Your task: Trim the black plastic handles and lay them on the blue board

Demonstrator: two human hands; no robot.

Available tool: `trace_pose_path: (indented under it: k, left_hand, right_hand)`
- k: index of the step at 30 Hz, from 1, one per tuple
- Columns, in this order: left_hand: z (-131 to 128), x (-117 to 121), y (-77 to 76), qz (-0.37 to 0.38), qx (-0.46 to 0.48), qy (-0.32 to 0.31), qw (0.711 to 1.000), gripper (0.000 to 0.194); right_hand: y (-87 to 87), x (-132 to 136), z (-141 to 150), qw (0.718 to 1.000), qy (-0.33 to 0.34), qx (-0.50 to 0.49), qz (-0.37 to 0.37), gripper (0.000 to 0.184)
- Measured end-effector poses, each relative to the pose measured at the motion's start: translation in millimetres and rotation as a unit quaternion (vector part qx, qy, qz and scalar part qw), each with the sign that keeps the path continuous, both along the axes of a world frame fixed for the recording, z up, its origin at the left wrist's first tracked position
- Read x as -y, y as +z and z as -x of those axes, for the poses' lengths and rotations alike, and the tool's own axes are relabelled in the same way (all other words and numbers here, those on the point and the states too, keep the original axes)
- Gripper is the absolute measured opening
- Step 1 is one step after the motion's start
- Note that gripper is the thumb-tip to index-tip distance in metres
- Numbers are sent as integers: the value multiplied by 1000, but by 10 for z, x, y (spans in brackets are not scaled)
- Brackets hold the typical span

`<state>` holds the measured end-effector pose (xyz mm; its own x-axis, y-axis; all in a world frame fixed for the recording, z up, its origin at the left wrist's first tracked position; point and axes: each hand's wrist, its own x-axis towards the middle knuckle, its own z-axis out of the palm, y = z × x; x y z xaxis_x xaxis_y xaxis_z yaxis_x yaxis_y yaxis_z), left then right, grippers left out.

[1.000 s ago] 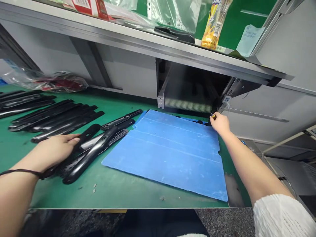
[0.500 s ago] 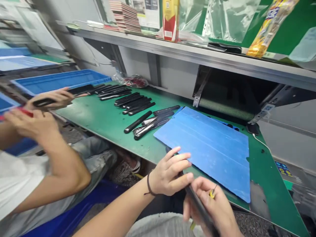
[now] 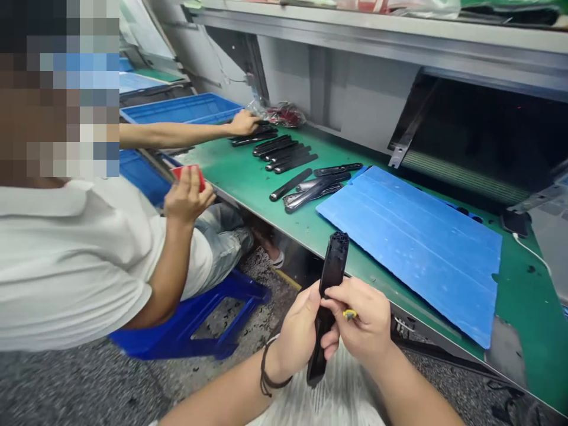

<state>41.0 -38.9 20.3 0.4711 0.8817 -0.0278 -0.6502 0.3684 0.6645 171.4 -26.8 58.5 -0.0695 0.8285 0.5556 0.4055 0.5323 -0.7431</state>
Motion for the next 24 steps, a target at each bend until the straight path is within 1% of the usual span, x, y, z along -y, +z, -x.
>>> trace_pose_path:
  k: [2,3,4,5,6,8,10,12,13,14,17,19,20,22,24]
  left_hand:
    - [72,5,33,36,5,5,999,47]
    - [121,-4,49,53,13,2,999,48]
    - [180,-20,62,66,22,4,998,49]
    - [249,-44,72,74,30,11,997,50]
    - [326,-72,80,79,35,24,996,52]
    - [488,-135,87,82,36,66,994,53]
    - [626,-189,90,80,27,104,991,52]
    - [705,-217,86,75,17,134,988,50]
    - [718,-220,81,72,10,146,987,49]
    - [715,-218,73,67,3,156,985,49]
    - [641,-191,44,45,-31,190,980,49]
    - [570,-169,26,17,-69,222,972,50]
    - [536,-159,18,3,-88,234,968,50]
    - [474,-142,6,-11,-105,239,965,50]
    - [427,-135,3,-1,-94,228,969,50]
  right_hand:
    - [-4,-12,106,994,-43,-81,61,16]
    - [-2,-12,144,990,-64,-103,70,16]
    - [-3,-10,170,990,-74,-107,57,13]
    - [-13,-10,188,993,-66,-91,26,8]
    - [-36,-15,199,997,-45,-64,-7,7]
    - [-127,-49,220,999,0,-11,-52,16]
    - [-251,-109,260,998,6,40,-48,30]
    - [-350,-158,323,997,-17,70,-20,44]
    - [-373,-166,358,998,-20,66,-4,47]
    - [-374,-160,393,999,-11,45,16,44]
    - [-279,-86,497,991,74,-44,99,18]
    - [-201,-39,563,982,112,-61,137,6]
    - [-176,-25,592,979,119,-65,149,6]
    - [-165,-14,635,970,112,-108,187,15]
    - [-195,-6,650,944,93,-194,250,21]
